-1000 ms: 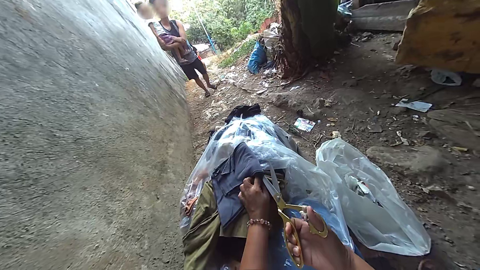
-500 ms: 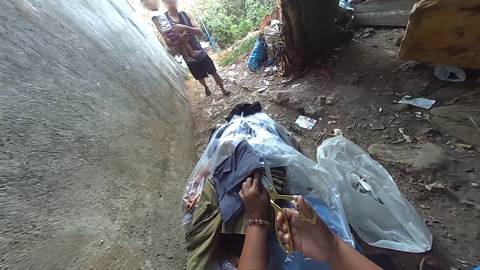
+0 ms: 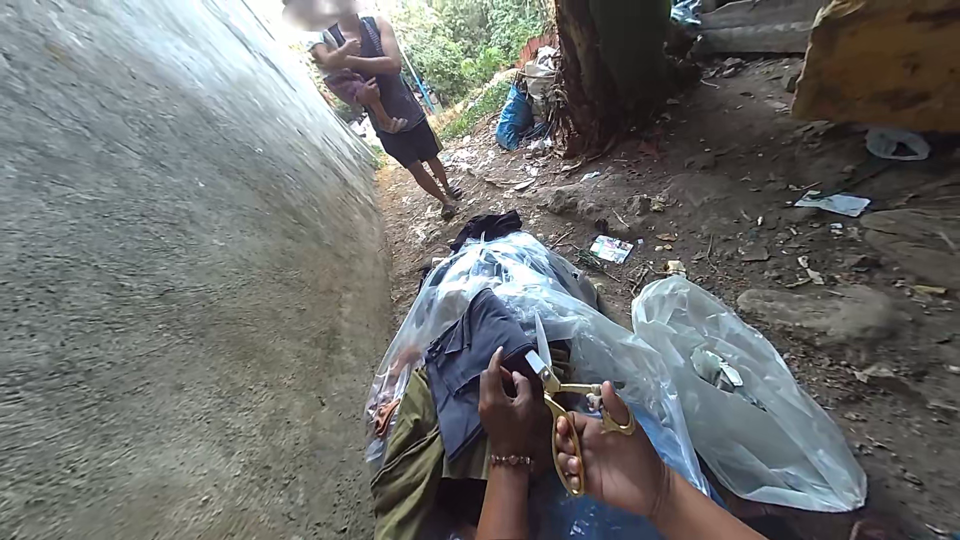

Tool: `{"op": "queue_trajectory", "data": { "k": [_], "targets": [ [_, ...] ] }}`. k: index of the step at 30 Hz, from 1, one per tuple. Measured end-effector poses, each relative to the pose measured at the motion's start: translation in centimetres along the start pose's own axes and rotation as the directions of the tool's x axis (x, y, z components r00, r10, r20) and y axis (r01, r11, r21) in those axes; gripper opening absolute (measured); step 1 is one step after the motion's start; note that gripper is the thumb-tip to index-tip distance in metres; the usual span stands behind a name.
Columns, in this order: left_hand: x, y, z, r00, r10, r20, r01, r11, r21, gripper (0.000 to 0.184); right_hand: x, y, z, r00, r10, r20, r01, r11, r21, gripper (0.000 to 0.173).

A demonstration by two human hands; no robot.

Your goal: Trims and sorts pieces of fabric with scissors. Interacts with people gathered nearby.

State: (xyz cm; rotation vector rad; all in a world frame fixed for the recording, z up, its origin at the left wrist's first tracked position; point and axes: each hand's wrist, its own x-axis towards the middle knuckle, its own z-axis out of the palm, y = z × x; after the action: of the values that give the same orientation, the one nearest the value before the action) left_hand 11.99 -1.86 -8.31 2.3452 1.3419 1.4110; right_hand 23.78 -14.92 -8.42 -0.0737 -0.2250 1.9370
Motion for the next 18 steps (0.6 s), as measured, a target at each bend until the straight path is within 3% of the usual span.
{"op": "queue_trajectory", "data": {
  "k": [3,7,12,18],
  "targets": [
    [1.0,-0.3,0.1,0.995,0.088,0.047,-0.093,0.989,0.113,0.040,-0.1,-0.1,-0.2,1.000,-0.009,-0.025,0.008,0.999,-0.033,0.076],
    [1.4,-1.5,0.6,0.993,0.113,0.028,-0.114,0.992,0.060,0.018,-0.1,0.0,-0.7,0.999,-0.012,-0.037,0.010,0.999,-0.054,0.075],
    [1.0,-1.8,1.0,0.988,0.151,-0.037,-0.150,0.989,0.012,0.020,0.3,0.0,-1.1,0.999,-0.011,-0.037,0.008,0.997,-0.080,0.075],
    [0.4,-2.1,1.1,0.992,0.110,0.061,-0.108,0.994,-0.028,0.023,0.8,-0.1,-0.6,0.984,-0.061,-0.166,0.047,0.995,-0.084,0.061]
  ]
}}
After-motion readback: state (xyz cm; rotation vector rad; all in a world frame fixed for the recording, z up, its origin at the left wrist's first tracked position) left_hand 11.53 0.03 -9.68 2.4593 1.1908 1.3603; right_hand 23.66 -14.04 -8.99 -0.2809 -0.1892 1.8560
